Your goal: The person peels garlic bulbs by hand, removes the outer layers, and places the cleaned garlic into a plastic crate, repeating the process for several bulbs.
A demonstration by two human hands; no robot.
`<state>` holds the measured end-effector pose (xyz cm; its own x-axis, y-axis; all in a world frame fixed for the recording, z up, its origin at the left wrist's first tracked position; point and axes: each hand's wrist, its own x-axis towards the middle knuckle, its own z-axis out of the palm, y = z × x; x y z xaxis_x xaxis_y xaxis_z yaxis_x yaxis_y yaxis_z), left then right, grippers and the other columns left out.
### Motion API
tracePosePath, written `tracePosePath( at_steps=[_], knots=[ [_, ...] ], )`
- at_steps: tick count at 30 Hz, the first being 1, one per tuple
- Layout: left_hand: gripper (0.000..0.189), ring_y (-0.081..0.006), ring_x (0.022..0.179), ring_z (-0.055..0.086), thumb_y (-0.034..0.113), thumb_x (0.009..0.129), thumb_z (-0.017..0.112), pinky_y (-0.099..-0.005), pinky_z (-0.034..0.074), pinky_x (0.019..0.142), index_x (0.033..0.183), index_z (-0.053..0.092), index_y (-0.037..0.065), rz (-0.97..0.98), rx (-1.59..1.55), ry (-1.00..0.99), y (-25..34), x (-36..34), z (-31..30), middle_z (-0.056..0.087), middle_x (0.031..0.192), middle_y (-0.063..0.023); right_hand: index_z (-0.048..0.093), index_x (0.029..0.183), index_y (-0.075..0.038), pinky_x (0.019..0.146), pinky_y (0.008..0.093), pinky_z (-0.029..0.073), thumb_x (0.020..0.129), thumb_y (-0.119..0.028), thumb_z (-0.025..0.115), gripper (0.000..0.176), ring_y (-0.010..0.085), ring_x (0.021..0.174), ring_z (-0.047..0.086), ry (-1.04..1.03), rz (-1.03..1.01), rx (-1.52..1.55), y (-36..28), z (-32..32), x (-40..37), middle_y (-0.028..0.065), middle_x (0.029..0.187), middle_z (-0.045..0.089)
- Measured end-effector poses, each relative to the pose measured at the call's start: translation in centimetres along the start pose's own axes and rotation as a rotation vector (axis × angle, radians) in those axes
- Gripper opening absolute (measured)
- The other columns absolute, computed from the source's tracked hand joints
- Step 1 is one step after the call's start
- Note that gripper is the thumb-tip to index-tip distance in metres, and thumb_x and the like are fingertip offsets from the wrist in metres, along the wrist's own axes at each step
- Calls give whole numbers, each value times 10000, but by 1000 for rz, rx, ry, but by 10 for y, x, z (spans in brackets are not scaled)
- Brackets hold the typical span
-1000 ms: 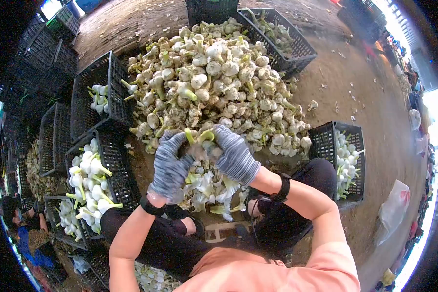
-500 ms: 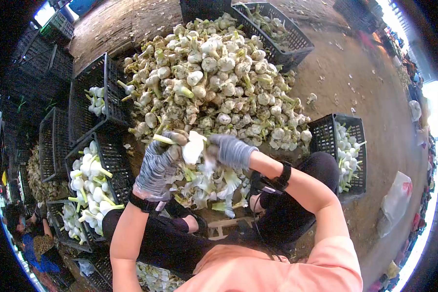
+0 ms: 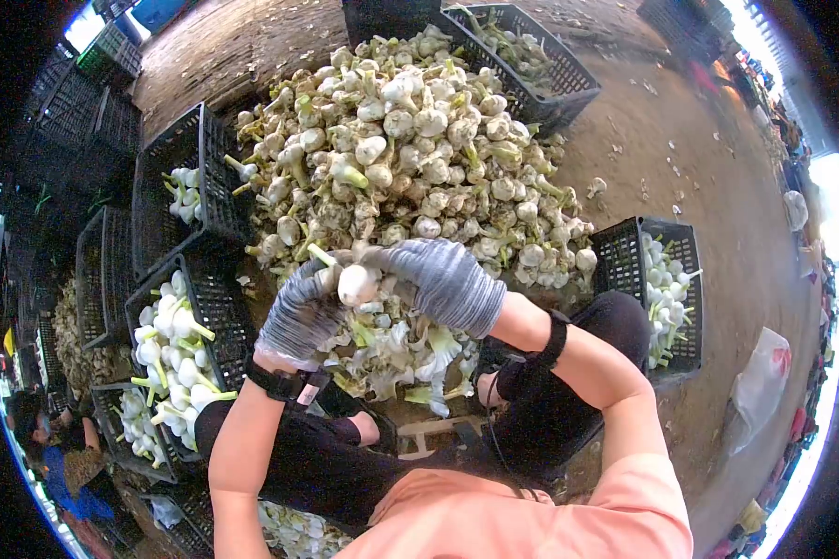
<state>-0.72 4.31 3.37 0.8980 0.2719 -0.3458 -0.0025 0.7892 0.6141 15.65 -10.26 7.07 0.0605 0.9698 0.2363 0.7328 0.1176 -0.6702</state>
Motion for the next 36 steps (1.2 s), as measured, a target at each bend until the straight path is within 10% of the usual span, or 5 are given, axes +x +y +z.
tracePosePath(
  at_steps=[18,22,28,32,36],
  knots=[
    [326,-218,870,607,136,809,559,-259,547,649,1091,526,-25,-192,-429,71,0,2,3,594,1012,-148,603,925,-57,583,333,481,763,-118,602,173,258,649,605,98,202,69,-6,18,-18,124,726,597],
    [297,-184,857,615,140,814,580,-234,553,661,1073,546,0,-82,-264,57,-10,2,7,611,987,-107,610,905,-5,589,258,475,743,-161,652,229,125,648,584,-77,658,1174,-16,-17,-16,48,748,627],
    [236,-159,841,614,120,821,581,-233,540,689,1036,567,23,70,-106,316,-4,2,8,613,968,-82,543,968,2,619,325,496,722,-204,662,342,229,711,589,-73,274,1722,26,-37,-24,91,864,592],
    [198,-155,814,611,106,821,582,-238,543,682,1002,580,26,138,-105,316,-13,6,8,610,966,-86,461,1197,-19,705,354,499,722,-349,676,617,310,859,598,-257,425,-325,-6,-18,-9,140,1012,582],
    [170,-132,771,604,96,823,579,-225,526,650,980,589,34,19,-187,401,-19,3,9,618,910,-62,543,1045,-39,736,381,476,707,-217,662,400,322,874,560,284,188,-216,-22,23,-3,172,994,544]
  ],
)
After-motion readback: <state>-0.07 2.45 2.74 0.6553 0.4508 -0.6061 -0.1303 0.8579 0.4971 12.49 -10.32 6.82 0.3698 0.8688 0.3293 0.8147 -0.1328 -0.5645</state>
